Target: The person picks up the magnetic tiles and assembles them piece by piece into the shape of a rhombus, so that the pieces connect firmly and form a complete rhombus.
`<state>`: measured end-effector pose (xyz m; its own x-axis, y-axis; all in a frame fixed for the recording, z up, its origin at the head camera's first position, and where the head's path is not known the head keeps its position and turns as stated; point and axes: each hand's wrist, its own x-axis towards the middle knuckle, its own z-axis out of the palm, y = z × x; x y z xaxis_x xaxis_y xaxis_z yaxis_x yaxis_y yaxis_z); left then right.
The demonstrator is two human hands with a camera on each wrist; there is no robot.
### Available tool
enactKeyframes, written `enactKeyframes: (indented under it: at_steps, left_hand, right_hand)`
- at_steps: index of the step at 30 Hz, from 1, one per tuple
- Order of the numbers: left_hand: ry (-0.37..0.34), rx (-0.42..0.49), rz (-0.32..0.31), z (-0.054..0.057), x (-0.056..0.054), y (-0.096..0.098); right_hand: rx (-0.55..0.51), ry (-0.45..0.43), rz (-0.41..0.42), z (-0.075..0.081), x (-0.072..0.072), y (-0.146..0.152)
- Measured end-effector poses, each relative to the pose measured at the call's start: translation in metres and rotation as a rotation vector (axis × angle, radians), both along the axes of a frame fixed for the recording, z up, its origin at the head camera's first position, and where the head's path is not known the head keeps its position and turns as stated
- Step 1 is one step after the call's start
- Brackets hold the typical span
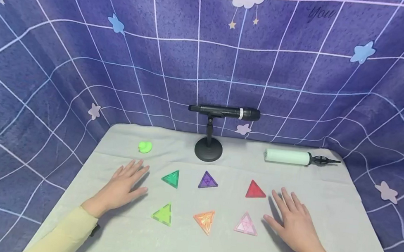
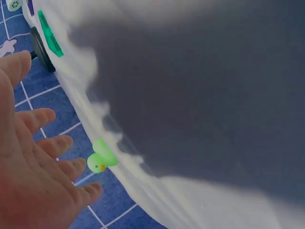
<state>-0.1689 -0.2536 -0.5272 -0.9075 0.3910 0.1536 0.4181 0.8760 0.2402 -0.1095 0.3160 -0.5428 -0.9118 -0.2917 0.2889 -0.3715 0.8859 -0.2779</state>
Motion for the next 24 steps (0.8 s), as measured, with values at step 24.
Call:
enactKeyframes:
  at_steps: [24]
  left_hand:
    - [0.003,0.009,-0.070,-0.011,-0.007,0.029]
  right_hand:
    - [-0.013,0.016,0.097,0.007,-0.015,-0.070]
